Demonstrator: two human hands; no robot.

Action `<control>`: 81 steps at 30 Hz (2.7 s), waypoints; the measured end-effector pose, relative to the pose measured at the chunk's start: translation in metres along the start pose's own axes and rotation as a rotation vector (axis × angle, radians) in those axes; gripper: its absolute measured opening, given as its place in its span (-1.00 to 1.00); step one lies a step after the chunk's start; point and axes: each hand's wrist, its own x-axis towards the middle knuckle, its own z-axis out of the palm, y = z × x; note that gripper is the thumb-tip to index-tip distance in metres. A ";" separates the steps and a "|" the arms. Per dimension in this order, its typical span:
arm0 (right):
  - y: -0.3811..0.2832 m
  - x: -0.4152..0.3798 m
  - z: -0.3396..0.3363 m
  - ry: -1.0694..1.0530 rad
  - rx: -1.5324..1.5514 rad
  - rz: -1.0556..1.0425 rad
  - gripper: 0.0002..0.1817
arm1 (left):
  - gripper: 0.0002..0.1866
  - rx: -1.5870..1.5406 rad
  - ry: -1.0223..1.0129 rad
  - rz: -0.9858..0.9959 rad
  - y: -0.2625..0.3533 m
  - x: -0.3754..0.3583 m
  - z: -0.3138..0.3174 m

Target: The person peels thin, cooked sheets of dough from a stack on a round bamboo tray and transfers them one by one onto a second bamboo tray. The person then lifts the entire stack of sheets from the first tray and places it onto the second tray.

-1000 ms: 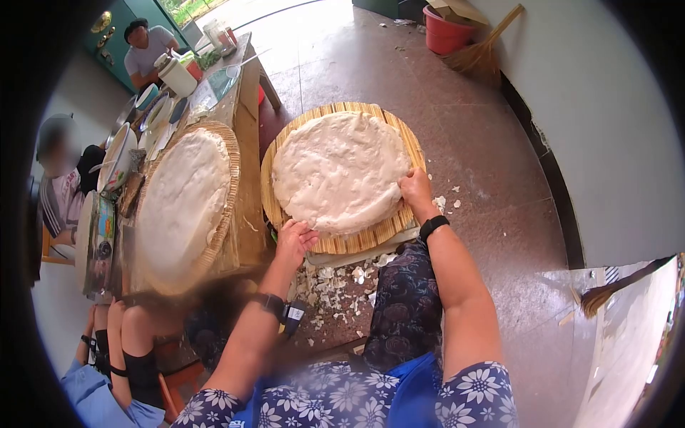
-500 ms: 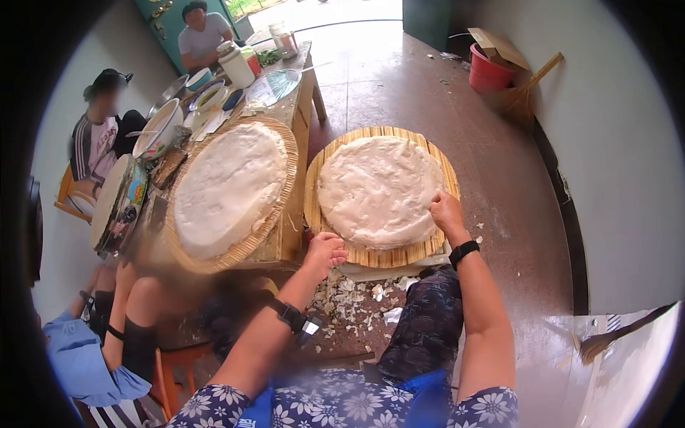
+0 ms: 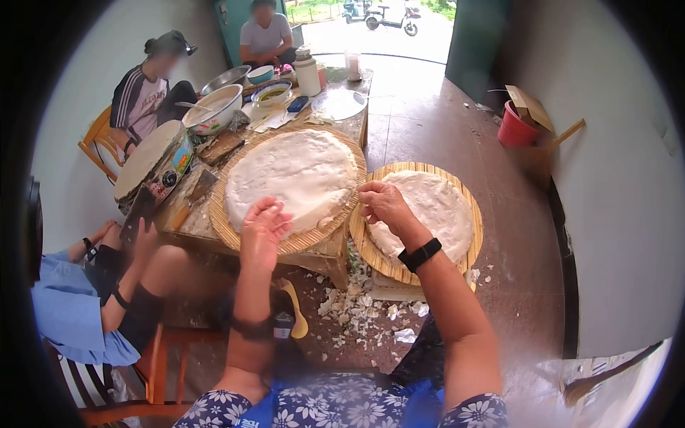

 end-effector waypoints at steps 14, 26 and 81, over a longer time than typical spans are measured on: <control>0.000 0.010 0.047 -0.020 0.011 0.051 -0.62 | -0.56 -0.122 0.384 0.030 0.024 0.039 -0.132; -0.009 0.003 0.057 -0.029 0.221 0.104 -0.62 | -0.66 -0.258 0.325 0.013 0.026 0.043 -0.137; 0.182 -0.076 -0.227 0.552 0.204 0.163 -0.79 | -0.58 0.275 -0.082 -0.593 -0.279 0.033 0.052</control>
